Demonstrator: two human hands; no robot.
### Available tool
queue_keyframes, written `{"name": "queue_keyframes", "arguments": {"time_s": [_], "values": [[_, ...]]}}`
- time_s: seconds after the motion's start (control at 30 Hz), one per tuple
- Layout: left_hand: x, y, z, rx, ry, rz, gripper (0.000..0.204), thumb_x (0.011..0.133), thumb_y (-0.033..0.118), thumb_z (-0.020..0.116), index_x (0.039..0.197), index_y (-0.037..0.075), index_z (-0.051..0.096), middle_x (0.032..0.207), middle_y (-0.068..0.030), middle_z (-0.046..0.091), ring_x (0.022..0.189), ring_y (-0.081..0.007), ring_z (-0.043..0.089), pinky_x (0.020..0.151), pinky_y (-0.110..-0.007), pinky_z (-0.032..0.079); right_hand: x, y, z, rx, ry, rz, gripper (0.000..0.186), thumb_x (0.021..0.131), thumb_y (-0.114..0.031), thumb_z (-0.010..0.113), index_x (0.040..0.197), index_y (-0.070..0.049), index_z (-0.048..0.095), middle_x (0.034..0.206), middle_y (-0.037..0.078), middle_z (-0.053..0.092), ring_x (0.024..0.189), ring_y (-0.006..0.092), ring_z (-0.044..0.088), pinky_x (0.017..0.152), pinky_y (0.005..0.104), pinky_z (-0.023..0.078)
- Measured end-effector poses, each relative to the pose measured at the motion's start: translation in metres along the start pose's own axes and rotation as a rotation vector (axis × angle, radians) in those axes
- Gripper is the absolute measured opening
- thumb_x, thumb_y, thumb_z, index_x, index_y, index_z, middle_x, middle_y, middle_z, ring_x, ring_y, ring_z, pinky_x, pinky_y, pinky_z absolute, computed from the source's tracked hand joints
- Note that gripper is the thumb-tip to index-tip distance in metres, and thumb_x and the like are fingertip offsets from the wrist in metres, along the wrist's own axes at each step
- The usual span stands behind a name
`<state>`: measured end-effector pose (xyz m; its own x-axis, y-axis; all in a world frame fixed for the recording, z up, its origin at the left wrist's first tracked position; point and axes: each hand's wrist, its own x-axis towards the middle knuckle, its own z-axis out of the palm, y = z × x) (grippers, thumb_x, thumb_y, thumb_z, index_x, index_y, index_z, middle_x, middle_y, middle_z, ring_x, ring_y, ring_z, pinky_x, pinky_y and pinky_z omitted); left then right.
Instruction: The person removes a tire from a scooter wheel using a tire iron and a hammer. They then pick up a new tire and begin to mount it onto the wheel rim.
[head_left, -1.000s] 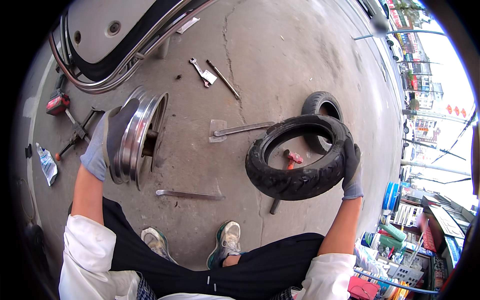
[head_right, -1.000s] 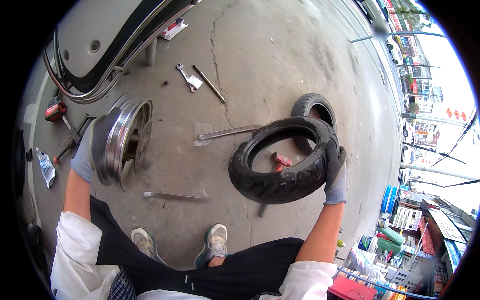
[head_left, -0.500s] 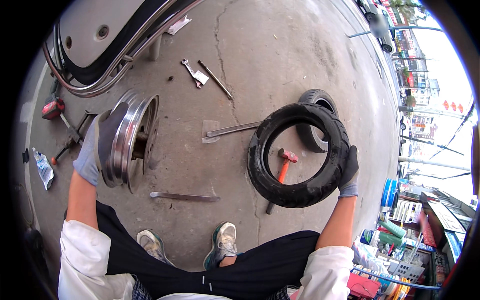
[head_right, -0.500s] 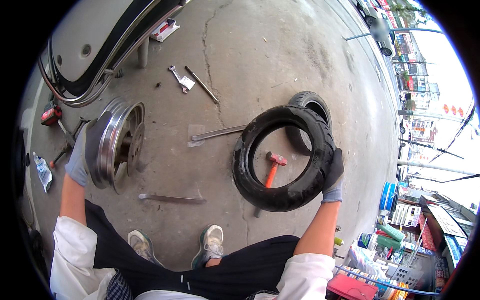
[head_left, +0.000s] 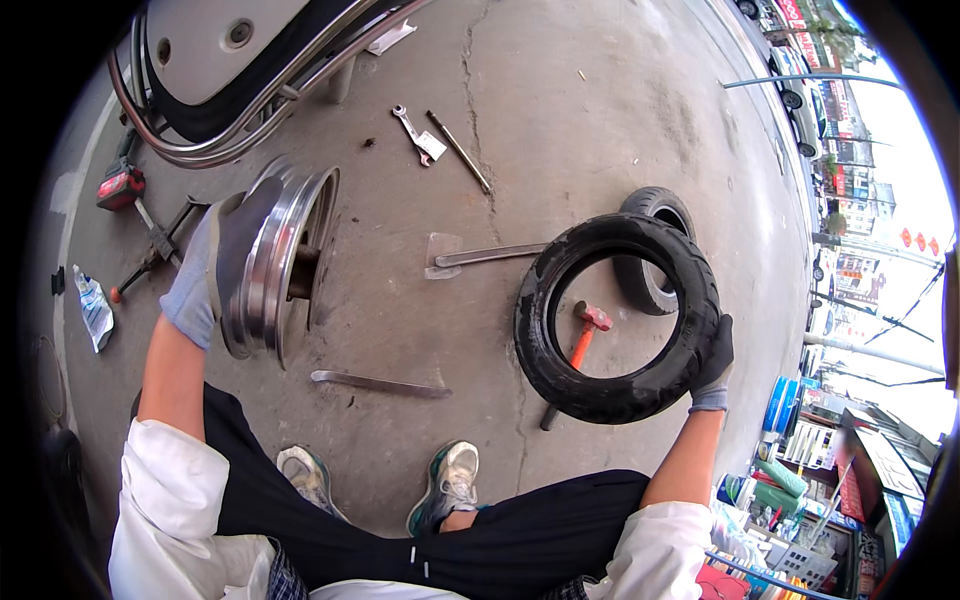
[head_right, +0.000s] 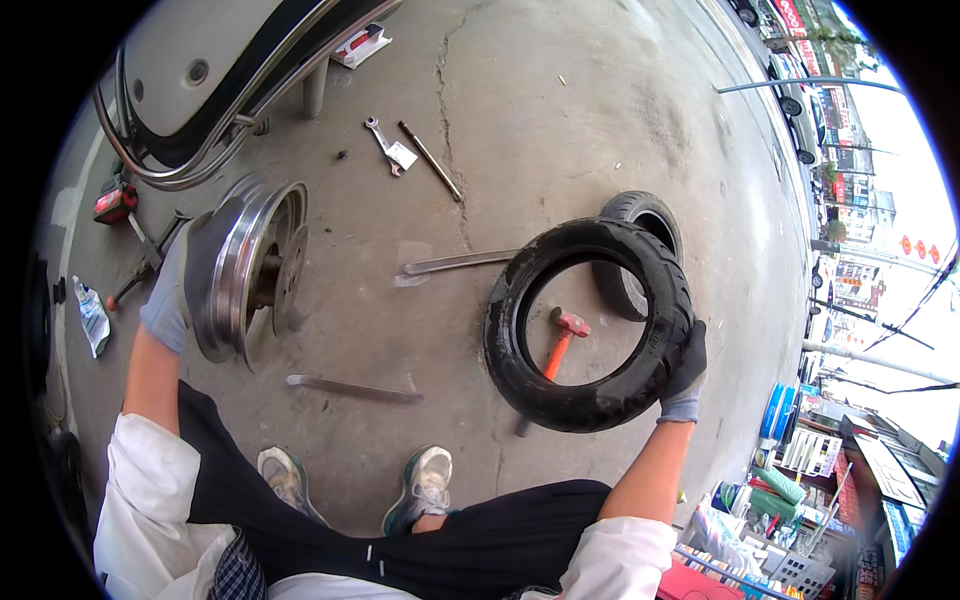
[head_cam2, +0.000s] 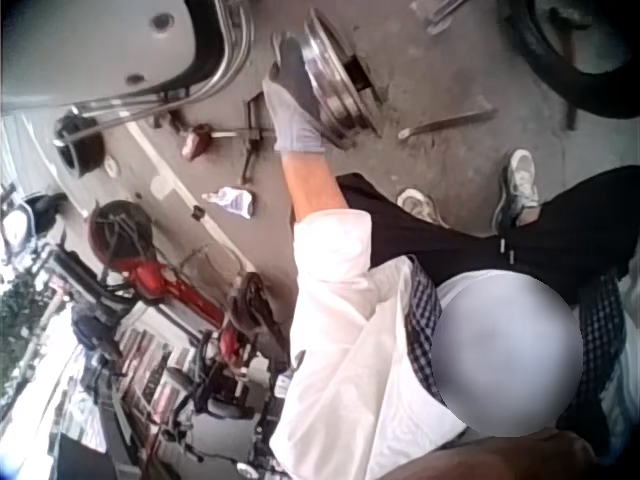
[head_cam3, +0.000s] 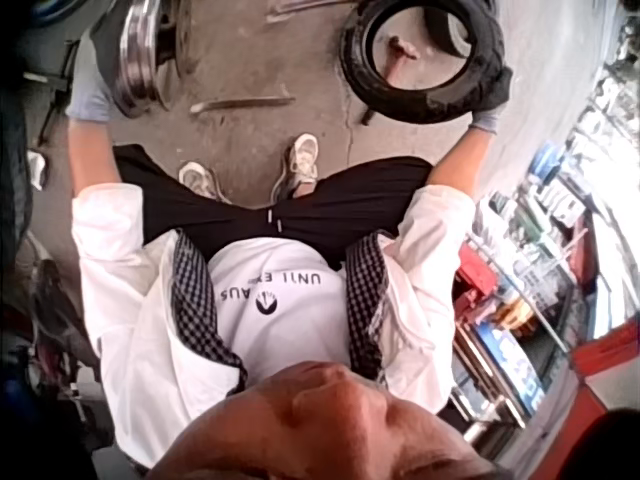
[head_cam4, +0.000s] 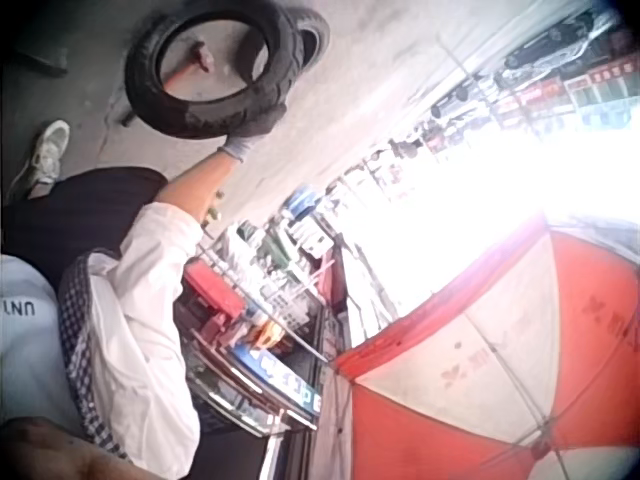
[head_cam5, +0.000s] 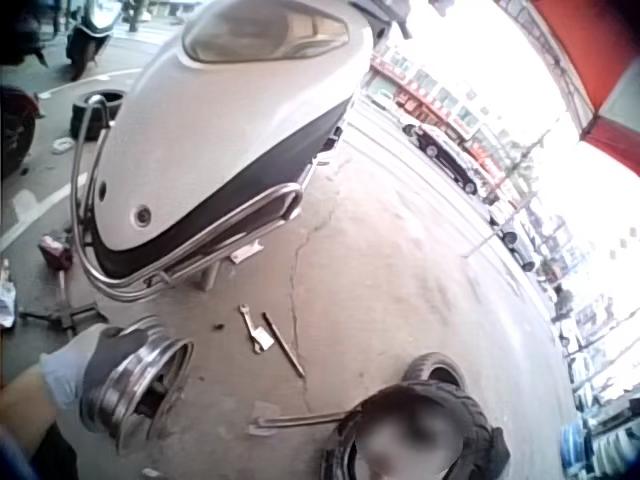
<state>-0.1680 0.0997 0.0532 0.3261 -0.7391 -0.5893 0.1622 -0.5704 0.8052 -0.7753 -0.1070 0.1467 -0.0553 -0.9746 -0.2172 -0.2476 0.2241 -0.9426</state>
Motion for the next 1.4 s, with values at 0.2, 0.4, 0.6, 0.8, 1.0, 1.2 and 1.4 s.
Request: {"name": "queue_keyframes", "arguments": {"time_s": [0.2, 0.4, 0.6, 0.8, 1.0, 1.2, 1.4], "values": [[0.002, -0.009, 0.007, -0.284, 0.060, 0.031, 0.031, 0.097, 0.031, 0.064, 0.108, 0.002, 0.063, 0.086, -0.0025, 0.065, 0.072, -0.0082, 0.062, 0.056, -0.024, 0.051, 0.000, 0.000, 0.003, 0.083, -0.017, 0.038, 0.053, 0.108, -0.041, 0.038, 0.132, 0.002, 0.059, 0.118, 0.008, 0.068, 0.102, 0.0158, 0.066, 0.088, 0.0292, 0.054], [0.010, -0.025, 0.005, -0.304, 0.062, 0.126, 0.039, 0.096, 0.040, 0.065, 0.105, 0.002, 0.062, 0.079, -0.0013, 0.063, 0.062, -0.0082, 0.060, 0.048, -0.024, 0.049, 0.002, -0.001, -0.003, 0.138, -0.017, 0.085, 0.055, 0.107, -0.043, 0.039, 0.136, 0.001, 0.056, 0.125, 0.008, 0.066, 0.109, 0.0161, 0.064, 0.094, 0.0295, 0.053], [0.010, -0.019, 0.005, -0.177, 0.054, 0.122, 0.035, 0.097, 0.036, 0.064, 0.106, 0.002, 0.061, 0.080, -0.0020, 0.063, 0.061, -0.0083, 0.061, 0.048, -0.025, 0.050, -0.001, 0.001, -0.005, 0.143, -0.023, 0.088, 0.055, 0.108, -0.043, 0.039, 0.137, 0.001, 0.056, 0.127, 0.009, 0.065, 0.110, 0.0177, 0.064, 0.096, 0.0311, 0.052], [0.014, -0.031, 0.001, -0.152, 0.000, 0.216, 0.028, 0.101, 0.026, 0.059, 0.112, 0.000, 0.063, 0.087, -0.0035, 0.066, 0.069, -0.0086, 0.063, 0.058, -0.025, 0.054, 0.004, 0.002, -0.013, 0.148, -0.032, 0.110, 0.054, 0.108, -0.042, 0.038, 0.136, 0.001, 0.057, 0.126, 0.009, 0.066, 0.109, 0.0187, 0.065, 0.095, 0.0319, 0.053], [0.007, -0.030, -0.005, -0.080, -0.123, 0.310, 0.026, 0.099, 0.008, 0.056, 0.123, -0.001, 0.061, 0.101, -0.0072, 0.068, 0.084, -0.0095, 0.065, 0.070, -0.025, 0.056, 0.008, 0.003, -0.013, 0.140, -0.070, 0.116, 0.057, 0.108, -0.045, 0.036, 0.139, -0.001, 0.053, 0.132, 0.010, 0.063, 0.116, 0.0221, 0.062, 0.102, 0.0354, 0.049], [0.011, -0.038, -0.017, 0.053, -0.114, 0.342, 0.041, 0.093, 0.009, 0.065, 0.132, 0.001, 0.058, 0.120, -0.0073, 0.065, 0.105, -0.0111, 0.062, 0.090, -0.028, 0.052, -0.002, 0.000, 0.004, 0.103, 0.001, 0.117, 0.054, 0.108, -0.043, 0.038, 0.132, 0.000, 0.059, 0.122, 0.009, 0.067, 0.106, 0.0190, 0.065, 0.093, 0.0321, 0.053], [0.024, -0.037, -0.009, 0.216, -0.041, 0.387, 0.036, 0.093, 0.016, 0.062, 0.125, 0.000, 0.060, 0.111, -0.0065, 0.064, 0.098, -0.0122, 0.059, 0.089, -0.029, 0.048, -0.003, -0.014, -0.001, 0.114, -0.032, 0.122, 0.052, 0.107, -0.042, 0.040, 0.130, 0.000, 0.060, 0.117, 0.010, 0.069, 0.100, 0.0198, 0.068, 0.087, 0.0328, 0.056]]}}
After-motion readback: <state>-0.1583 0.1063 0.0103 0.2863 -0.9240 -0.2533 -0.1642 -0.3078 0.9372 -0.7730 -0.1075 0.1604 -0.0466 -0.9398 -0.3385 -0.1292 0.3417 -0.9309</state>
